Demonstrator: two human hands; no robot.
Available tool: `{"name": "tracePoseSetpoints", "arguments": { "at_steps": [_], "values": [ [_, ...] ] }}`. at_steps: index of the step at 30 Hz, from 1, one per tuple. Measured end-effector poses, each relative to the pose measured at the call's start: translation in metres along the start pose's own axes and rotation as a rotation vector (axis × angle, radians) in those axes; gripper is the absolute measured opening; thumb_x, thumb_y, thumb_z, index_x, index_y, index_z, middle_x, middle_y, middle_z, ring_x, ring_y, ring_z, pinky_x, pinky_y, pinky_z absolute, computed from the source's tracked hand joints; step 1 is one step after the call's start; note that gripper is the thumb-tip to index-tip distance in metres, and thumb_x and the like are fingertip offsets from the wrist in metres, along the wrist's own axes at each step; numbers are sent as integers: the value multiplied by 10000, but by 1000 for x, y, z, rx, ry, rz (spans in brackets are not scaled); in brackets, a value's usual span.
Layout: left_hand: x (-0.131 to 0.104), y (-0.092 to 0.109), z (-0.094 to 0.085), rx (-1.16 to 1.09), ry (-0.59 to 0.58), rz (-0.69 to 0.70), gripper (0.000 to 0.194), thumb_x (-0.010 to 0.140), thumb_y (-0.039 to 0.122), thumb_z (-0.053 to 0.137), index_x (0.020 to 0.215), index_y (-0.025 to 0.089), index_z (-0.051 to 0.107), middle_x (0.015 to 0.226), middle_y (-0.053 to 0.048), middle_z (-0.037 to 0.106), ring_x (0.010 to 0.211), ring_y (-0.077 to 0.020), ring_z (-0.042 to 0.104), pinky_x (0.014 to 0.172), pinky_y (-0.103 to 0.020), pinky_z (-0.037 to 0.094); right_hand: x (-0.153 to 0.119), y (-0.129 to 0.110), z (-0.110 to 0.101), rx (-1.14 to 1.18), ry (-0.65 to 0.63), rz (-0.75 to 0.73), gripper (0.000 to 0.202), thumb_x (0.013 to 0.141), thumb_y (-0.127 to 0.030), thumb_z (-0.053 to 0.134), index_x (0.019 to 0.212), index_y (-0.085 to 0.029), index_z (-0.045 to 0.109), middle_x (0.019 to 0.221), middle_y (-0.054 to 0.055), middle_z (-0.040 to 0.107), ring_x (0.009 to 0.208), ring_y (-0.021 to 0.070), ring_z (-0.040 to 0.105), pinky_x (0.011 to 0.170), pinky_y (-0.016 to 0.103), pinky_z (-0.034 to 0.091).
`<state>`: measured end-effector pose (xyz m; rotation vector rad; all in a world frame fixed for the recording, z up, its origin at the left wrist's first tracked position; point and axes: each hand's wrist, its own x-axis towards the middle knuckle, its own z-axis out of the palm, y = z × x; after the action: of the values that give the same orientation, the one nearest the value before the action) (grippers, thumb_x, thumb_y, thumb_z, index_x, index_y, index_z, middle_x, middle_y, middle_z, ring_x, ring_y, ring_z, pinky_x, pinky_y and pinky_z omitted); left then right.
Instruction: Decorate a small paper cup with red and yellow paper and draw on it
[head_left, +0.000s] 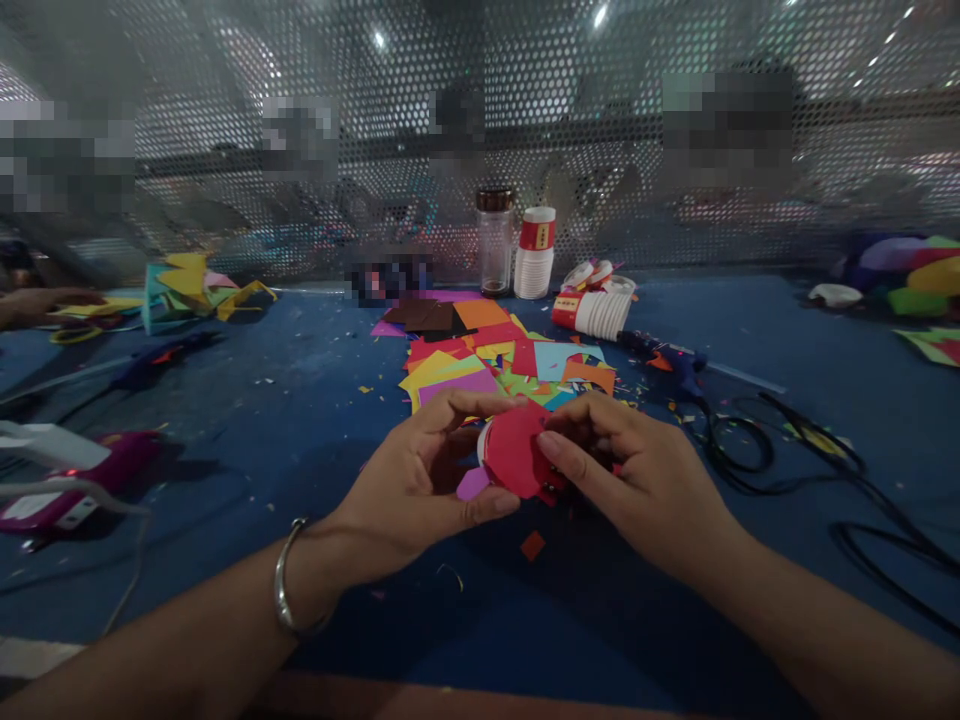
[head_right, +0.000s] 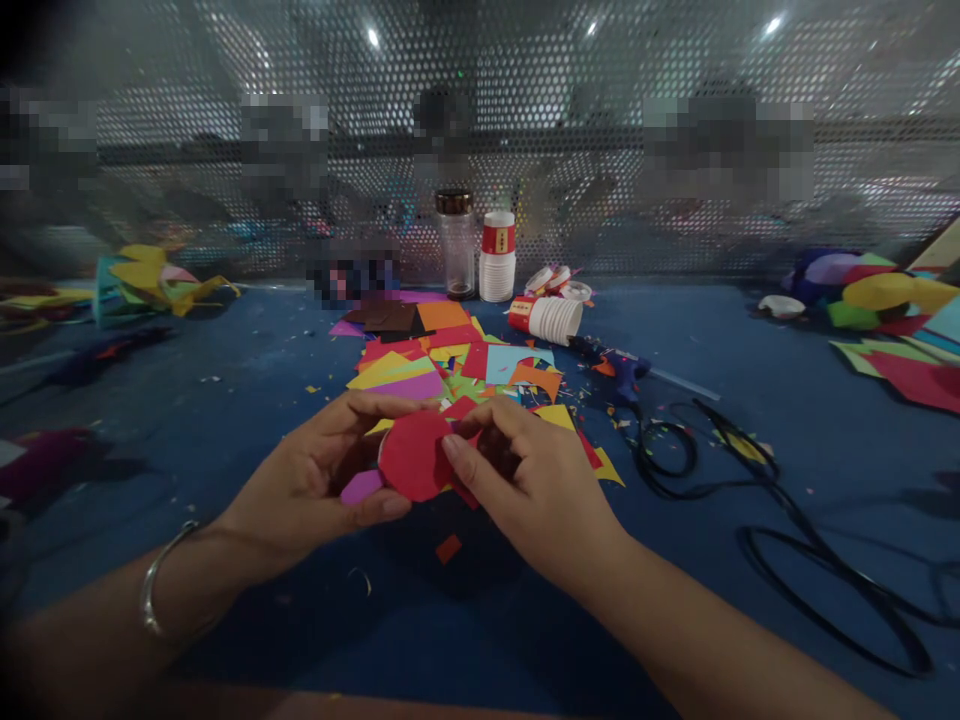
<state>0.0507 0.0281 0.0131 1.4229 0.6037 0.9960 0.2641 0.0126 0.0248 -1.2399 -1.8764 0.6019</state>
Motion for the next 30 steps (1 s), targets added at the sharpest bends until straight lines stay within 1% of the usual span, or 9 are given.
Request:
{"name": "tracePoseSetpoints", "arguments": {
  "at_steps": [5,10,14,16,18,22,26,27,30],
  "values": [
    [-1,-1,1,-59,-2,-33,531,773,166,873,1245,239,642,1303,-65,689,1153,-177,682,971,-257,560,-1,-2,-1,43,-8,33,209,962,-389,603,856,-219,661,675,-19,691,551,101,608,493,199,455],
    [-3,2,4,-149,27,-103,577,725,129,899,1229,261,650,1267,-49,703,1140,-186,692,943,-249,569,0,-1,0,-8,1,27,203,936,-375,617,822,-208,631,678,0,685,576,119,621,501,212,459],
    [-3,0,4,-144,96,-132,480,808,223,857,1244,243,658,1093,-37,752,963,-142,719,864,-230,574,0,0,1,-38,8,2,180,928,-340,614,809,-205,630,649,-13,659,548,110,590,498,209,446],
    [-2,-2,3,-130,129,-174,516,840,264,833,1313,241,631,1006,-28,763,885,-135,722,840,-245,582,0,-1,0,-47,-1,-8,179,929,-321,603,798,-204,637,639,-20,651,533,102,573,492,205,435],
    [0,-1,3,-118,146,-215,562,842,283,826,1359,235,612,981,-32,774,888,-151,729,843,-266,590,2,-1,-3,-66,5,-10,193,930,-320,590,790,-201,650,644,-17,659,526,100,564,487,207,428],
    [2,4,1,-89,153,-277,568,837,301,804,1370,231,621,1087,-59,788,966,-187,740,882,-317,602,8,5,-16,-125,126,1,208,915,-338,605,760,-203,638,635,-15,638,510,101,531,473,221,396],
    [2,7,-4,-22,181,-294,618,790,256,833,1370,234,621,1182,-66,769,1053,-200,727,924,-324,591,18,18,-33,-147,240,39,206,894,-369,637,761,-211,644,516,-46,529,424,101,446,434,251,340],
    [2,6,-6,-9,187,-282,636,768,234,851,1362,236,624,1211,-65,760,1072,-199,720,929,-316,586,20,22,-37,-153,258,57,215,882,-383,644,752,-213,642,497,-50,509,415,103,440,434,258,342],
    [3,6,-14,13,217,-223,649,709,192,894,1308,239,648,1252,-54,739,1073,-195,714,927,-303,586,25,31,-43,-188,225,123,217,852,-398,649,738,-214,634,509,-32,538,443,121,479,460,271,372]
  ]
}}
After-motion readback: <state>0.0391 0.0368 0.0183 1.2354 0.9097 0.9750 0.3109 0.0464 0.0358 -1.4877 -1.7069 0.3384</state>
